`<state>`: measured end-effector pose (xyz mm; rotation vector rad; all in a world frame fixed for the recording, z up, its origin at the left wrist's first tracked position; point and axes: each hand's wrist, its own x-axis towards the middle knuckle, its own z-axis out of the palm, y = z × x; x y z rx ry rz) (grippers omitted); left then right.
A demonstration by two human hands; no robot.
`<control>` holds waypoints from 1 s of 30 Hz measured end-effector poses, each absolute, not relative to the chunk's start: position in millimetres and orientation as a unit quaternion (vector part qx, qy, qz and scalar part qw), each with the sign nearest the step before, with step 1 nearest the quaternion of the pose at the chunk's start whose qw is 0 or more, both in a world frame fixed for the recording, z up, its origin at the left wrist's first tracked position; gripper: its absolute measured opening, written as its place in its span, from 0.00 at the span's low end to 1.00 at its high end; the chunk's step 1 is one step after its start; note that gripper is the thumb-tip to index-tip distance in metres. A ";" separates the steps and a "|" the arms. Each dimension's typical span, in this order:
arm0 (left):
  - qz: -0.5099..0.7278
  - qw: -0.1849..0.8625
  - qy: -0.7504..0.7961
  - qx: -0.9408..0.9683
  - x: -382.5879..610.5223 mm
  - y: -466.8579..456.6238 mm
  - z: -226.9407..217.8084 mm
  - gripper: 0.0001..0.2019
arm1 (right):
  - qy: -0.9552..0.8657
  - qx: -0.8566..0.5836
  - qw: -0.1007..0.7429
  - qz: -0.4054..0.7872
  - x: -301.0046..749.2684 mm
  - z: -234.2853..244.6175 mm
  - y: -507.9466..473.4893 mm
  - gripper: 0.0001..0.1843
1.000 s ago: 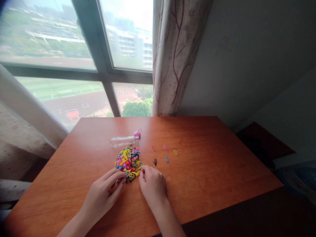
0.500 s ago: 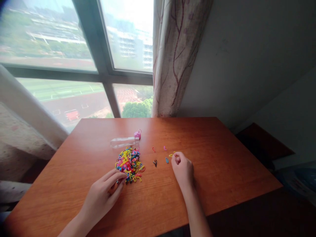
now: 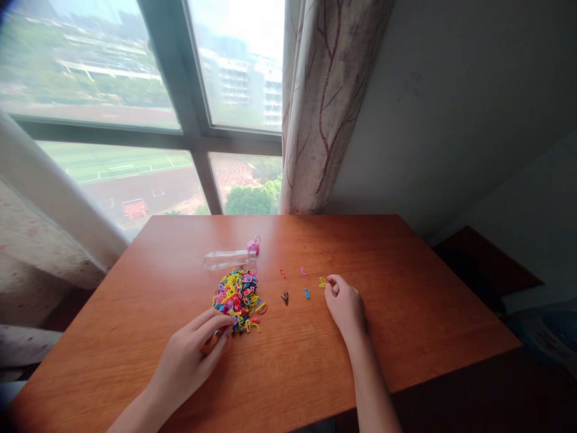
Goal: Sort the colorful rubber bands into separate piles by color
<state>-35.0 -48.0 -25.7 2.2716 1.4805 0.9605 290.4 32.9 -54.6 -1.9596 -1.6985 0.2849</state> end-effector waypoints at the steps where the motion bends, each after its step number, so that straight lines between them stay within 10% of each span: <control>1: 0.331 0.132 0.511 0.783 -34.9 -47.8 -25.7 0.07 | -0.635 -0.719 0.258 0.113 291.1 -53.7 34.5 0.15; 30: 0.320 0.127 0.512 0.787 -34.3 -48.3 -23.1 0.08 | -0.636 -0.712 0.268 0.125 291.0 -48.2 24.0 0.13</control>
